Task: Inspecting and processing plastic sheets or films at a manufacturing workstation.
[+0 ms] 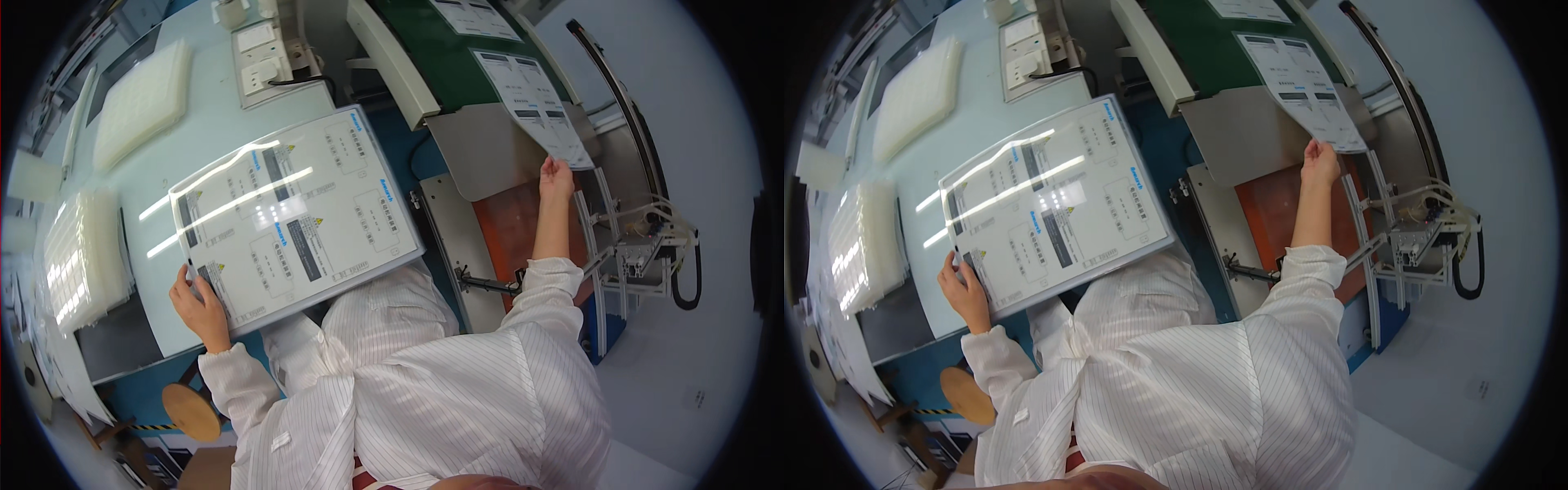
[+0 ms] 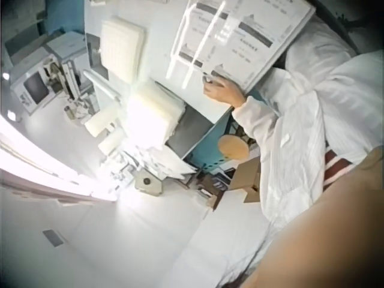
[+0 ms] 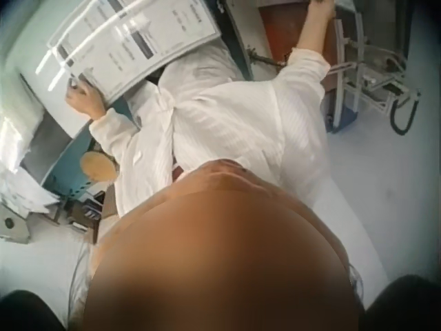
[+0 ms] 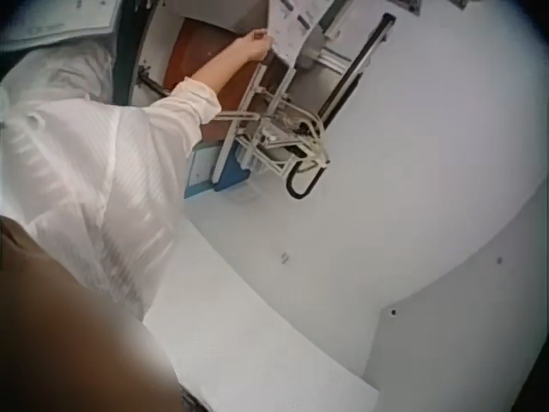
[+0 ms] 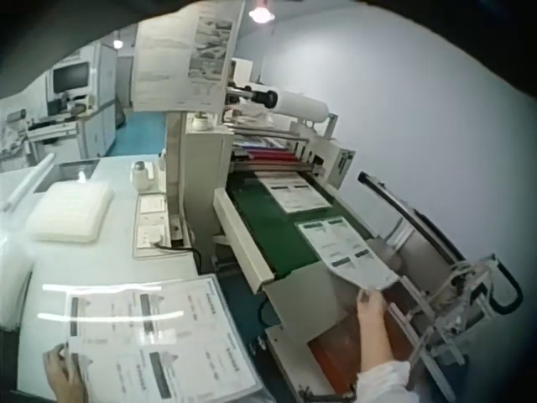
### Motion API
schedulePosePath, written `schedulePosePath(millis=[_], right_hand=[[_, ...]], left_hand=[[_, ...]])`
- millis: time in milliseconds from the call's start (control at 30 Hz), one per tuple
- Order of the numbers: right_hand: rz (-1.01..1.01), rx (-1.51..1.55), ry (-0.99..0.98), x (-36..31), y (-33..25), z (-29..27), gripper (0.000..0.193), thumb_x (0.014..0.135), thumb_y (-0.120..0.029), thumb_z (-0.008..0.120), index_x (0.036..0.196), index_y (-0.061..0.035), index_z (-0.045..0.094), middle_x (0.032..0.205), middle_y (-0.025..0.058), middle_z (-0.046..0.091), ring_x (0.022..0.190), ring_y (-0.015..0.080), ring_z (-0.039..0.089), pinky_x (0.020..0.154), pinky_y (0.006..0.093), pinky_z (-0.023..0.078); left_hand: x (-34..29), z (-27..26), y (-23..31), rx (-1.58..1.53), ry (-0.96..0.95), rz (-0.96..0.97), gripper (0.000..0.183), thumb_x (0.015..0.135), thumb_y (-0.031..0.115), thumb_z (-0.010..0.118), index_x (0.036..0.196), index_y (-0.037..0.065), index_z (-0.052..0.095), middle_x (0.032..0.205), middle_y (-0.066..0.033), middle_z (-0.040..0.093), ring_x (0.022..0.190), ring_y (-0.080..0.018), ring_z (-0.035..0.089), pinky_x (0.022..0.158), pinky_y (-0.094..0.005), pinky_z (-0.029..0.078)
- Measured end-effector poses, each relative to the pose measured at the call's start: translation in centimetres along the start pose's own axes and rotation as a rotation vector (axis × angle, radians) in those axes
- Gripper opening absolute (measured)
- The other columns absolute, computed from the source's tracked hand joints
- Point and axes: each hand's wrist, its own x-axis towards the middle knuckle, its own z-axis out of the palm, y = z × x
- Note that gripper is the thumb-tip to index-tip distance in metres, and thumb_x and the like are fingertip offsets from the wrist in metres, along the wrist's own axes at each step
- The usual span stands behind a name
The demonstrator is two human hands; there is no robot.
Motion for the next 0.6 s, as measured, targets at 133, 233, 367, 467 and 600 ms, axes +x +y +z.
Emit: schedulePosePath(millis=[133, 233, 367, 467, 600], right_hand=[[0.086, 0.189, -0.343, -3.2, -1.1, 7.7, 0.009, 0.081, 0.014, 0.044, 0.085, 0.0093, 0.051, 0.088, 0.0172, 0.059, 0.079, 0.0232, 0.060, 0.100, 0.0495, 0.047], [-0.154, 0.084, -0.671, -11.1, -1.3, 13.4, 0.014, 0.083, 0.012, 0.044, 0.091, 0.0123, 0.056, 0.101, 0.0205, 0.060, 0.099, 0.0305, 0.060, 0.101, 0.0541, 0.045], [-0.287, 0.022, -1.175, -22.9, -5.8, 15.1, 0.033, 0.083, 0.008, 0.043, 0.116, 0.0122, 0.051, 0.122, 0.0246, 0.052, 0.115, 0.0345, 0.052, 0.106, 0.0543, 0.038], [-0.116, 0.114, -1.460, -29.0, -7.5, 14.1, 0.052, 0.078, 0.008, 0.041, 0.130, 0.0102, 0.041, 0.132, 0.0274, 0.043, 0.124, 0.0416, 0.043, 0.108, 0.0543, 0.035], [0.173, 0.113, -1.679, -28.7, -5.0, 11.9, 0.053, 0.076, 0.003, 0.046, 0.129, 0.0095, 0.043, 0.126, 0.0267, 0.050, 0.116, 0.0405, 0.051, 0.100, 0.0496, 0.043]], left_hand=[[-0.1, -0.4, 0.1, 0.001, 0.025, 0.030, 0.030, 0.090, 0.014, 0.054, 0.118, 0.004, 0.058, 0.098, -0.0129, 0.053, 0.087, -0.0258, 0.052, 0.076, -0.0343, 0.044], [-0.3, -0.8, 0.4, 0.009, 0.033, 0.010, 0.029, 0.088, 0.013, 0.056, 0.115, 0.004, 0.058, 0.097, -0.0147, 0.054, 0.089, -0.0281, 0.053, 0.080, -0.0367, 0.043], [0.1, -0.4, -0.2, -0.006, 0.050, 0.019, 0.028, 0.087, 0.012, 0.058, 0.113, 0.003, 0.059, 0.100, -0.0160, 0.056, 0.093, -0.0283, 0.053, 0.081, -0.0372, 0.044], [0.2, -1.6, 1.6, -0.142, 0.079, -0.010, 0.028, 0.090, 0.014, 0.056, 0.114, 0.002, 0.058, 0.101, -0.0143, 0.059, 0.094, -0.0250, 0.055, 0.079, -0.0336, 0.045], [0.8, -3.9, 3.5, -1.235, -0.371, -0.470, 0.034, 0.096, 0.031, 0.048, 0.114, 0.004, 0.059, 0.105, -0.0136, 0.065, 0.093, -0.0266, 0.062, 0.083, -0.0353, 0.050]])
